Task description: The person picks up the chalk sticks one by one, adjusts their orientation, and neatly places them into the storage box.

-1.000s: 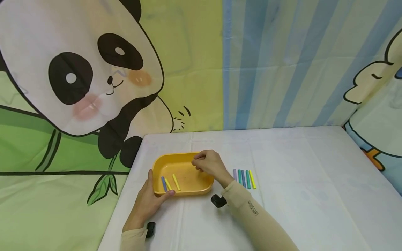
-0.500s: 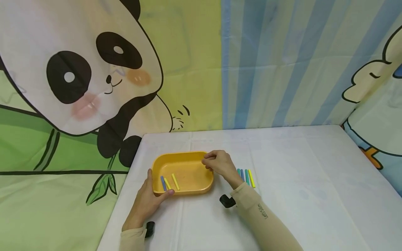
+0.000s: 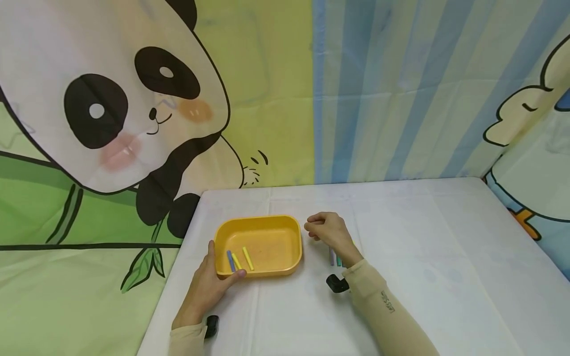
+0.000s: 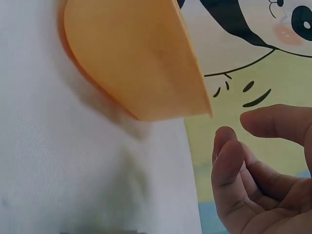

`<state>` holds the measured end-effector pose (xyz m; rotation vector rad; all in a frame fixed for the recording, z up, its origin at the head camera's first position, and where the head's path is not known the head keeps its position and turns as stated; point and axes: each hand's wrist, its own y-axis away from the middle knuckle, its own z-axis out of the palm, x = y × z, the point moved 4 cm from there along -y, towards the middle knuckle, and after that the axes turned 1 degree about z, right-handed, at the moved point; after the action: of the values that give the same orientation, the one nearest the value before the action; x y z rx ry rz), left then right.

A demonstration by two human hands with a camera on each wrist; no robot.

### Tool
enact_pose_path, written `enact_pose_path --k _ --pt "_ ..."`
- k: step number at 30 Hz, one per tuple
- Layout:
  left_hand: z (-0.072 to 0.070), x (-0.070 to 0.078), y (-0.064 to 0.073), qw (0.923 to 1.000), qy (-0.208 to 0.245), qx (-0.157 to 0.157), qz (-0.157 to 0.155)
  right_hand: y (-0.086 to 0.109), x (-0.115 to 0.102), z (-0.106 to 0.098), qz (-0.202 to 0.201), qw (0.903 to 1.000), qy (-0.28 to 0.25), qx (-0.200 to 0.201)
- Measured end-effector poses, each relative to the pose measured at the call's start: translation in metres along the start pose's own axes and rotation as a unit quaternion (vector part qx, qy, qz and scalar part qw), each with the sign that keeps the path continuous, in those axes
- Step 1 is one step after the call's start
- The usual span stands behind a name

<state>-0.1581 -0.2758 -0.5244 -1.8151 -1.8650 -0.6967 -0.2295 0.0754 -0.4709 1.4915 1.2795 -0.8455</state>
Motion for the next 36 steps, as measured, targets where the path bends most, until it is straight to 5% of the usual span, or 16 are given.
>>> enact_pose_path --k 36 --pt "-0.002 0.001 0.000 1.0000 -0.006 0.002 0.006 0.021 0.057 -0.078 0.029 0.9947 0.075 0.064"
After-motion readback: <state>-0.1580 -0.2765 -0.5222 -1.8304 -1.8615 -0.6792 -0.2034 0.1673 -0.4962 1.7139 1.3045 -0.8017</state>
